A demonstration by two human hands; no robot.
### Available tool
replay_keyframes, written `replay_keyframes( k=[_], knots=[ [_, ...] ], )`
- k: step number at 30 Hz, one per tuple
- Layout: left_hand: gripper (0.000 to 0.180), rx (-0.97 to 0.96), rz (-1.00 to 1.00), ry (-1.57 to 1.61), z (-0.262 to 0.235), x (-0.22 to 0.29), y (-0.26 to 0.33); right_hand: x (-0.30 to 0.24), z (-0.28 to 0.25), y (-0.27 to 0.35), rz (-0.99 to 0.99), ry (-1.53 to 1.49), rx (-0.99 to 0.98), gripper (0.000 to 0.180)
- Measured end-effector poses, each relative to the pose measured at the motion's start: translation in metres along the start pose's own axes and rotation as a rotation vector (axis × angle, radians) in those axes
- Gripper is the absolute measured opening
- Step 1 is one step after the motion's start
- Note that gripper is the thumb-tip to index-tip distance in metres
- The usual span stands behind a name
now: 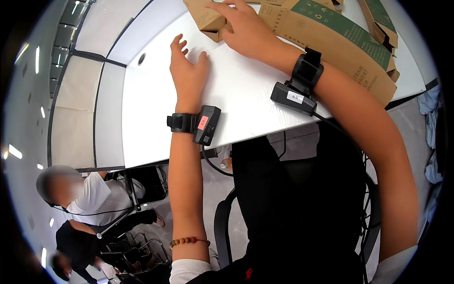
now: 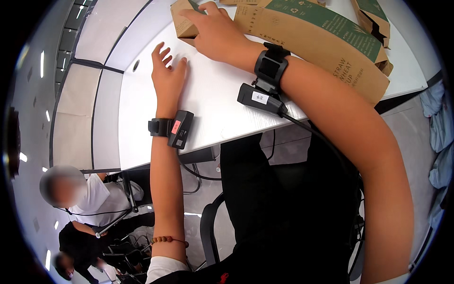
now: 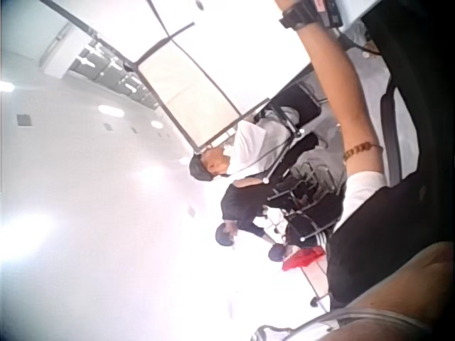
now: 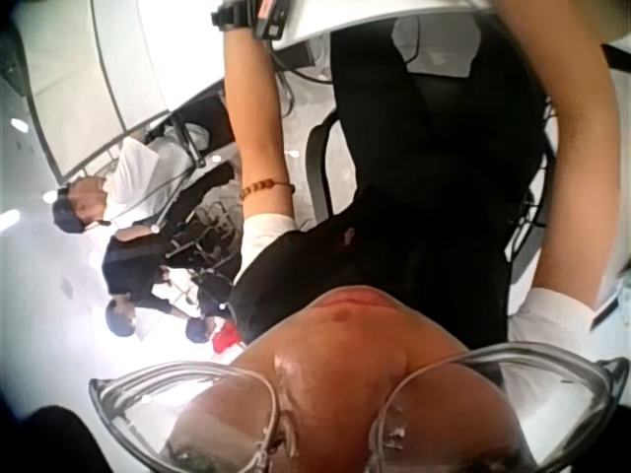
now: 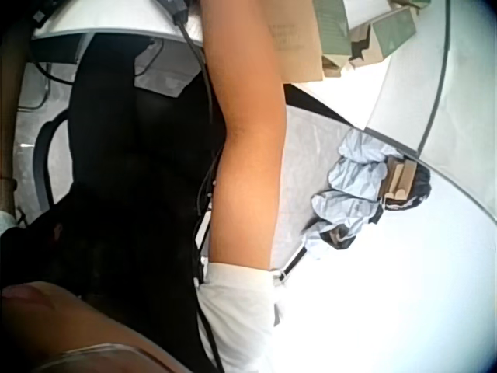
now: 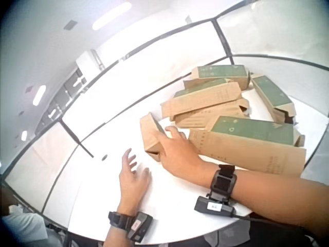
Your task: Fold and assemble cardboard boxes at a workstation.
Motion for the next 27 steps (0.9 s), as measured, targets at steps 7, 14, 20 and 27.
replay_keyframes(
  k=[7,14,20,27],
  knots=[
    [0.065,-0.099,0.138,0.108,0.008,0.021,0.004,0.016,0.028,0.007,0.016,-0.098,-0.205,0.062],
    [0.052,-0.056,0.084,0.13,0.002,0.013,0.001,0.003,0.031,0.012,0.069,-0.215,-0.278,0.058],
    [0.042,-0.002,0.115,0.095,0.001,0.017,-0.002,0.0,0.031,0.01,-0.001,-0.209,-0.25,0.051],
    [0.041,-0.006,0.089,0.117,-0.001,0.015,-0.001,-0.005,0.031,0.01,-0.035,-0.248,-0.242,0.05]
  ],
)
Point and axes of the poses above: each hand's wrist, its own y-axis away from the middle knuckle, its own z-axis out of the palm, x = y × z, the point moved 10 cm from there along -y, towards the middle knuckle, and after that the axes turned 11 degrees about -z, right-handed, at the moved point
